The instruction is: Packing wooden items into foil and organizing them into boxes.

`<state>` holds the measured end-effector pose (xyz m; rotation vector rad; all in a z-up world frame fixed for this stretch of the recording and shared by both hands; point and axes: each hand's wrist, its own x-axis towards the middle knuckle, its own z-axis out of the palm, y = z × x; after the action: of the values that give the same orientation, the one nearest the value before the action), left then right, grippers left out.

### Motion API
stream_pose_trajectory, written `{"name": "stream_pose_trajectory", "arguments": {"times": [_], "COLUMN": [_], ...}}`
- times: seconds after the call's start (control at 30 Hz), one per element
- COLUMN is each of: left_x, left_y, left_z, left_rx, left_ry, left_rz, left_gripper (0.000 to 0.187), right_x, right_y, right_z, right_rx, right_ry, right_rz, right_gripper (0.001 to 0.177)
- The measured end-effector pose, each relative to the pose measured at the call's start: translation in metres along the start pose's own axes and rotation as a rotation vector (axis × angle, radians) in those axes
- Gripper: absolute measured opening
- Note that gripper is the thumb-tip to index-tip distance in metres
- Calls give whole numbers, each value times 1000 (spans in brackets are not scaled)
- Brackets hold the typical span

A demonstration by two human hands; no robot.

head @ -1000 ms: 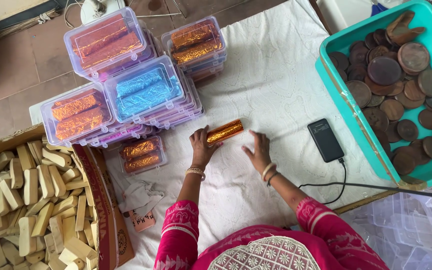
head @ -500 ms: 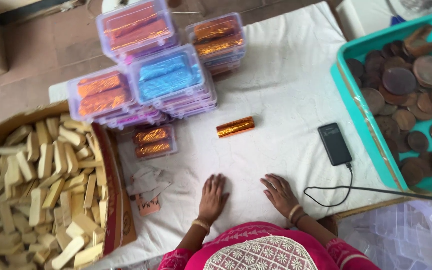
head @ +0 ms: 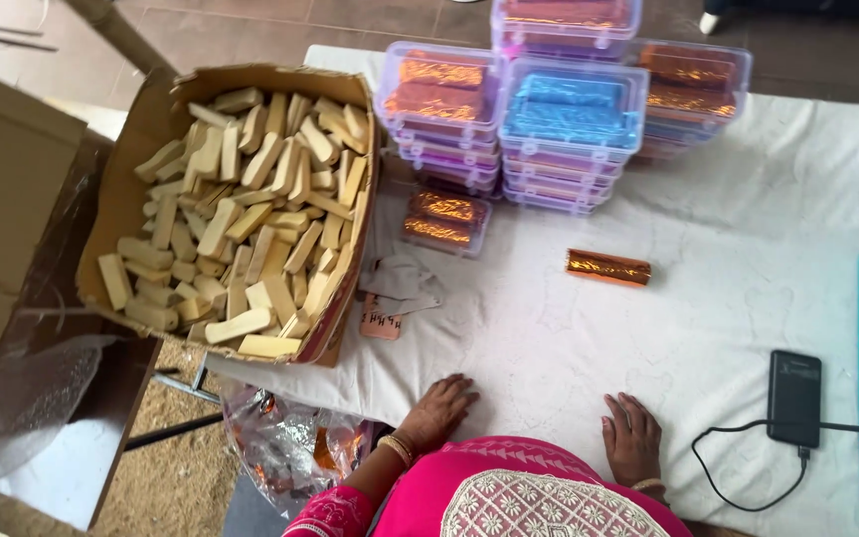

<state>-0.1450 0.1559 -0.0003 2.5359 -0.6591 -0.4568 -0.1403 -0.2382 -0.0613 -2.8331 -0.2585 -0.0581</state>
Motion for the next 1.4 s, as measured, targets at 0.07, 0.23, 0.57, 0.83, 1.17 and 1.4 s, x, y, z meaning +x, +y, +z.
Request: {"name": "stream_pose_trajectory", "arguments": {"times": [0.07, 0.23, 0.57, 0.83, 1.17, 1.4], "left_x": [0, 14, 55, 66, 42, -62], "left_y": [-20, -60, -85, 22, 25, -64], "left_z": [12, -29, -84, -74, -118, -249], "left_rx": [0, -11, 83, -501, -574, 20], "left_ry": [114, 419, 439, 274, 16, 568], "left_rz": [-63, -254, -405, 9, 60, -511], "left_gripper": [36, 27, 51, 60, 36, 13], "right_x": [0, 2, 4, 52, 83, 36], "right_y": [1, 0, 1, -65, -103, -20], "right_z": [2, 1, 6, -19, -25, 38], "right_rx": [-1, -44, -29, 892, 1610, 1544], "right_ry": [13, -5, 47, -6, -568, -335], "right_rz": [-12, -9, -1, 299, 400, 713], "right_gripper": [41, 39, 37, 52, 54, 42]}}
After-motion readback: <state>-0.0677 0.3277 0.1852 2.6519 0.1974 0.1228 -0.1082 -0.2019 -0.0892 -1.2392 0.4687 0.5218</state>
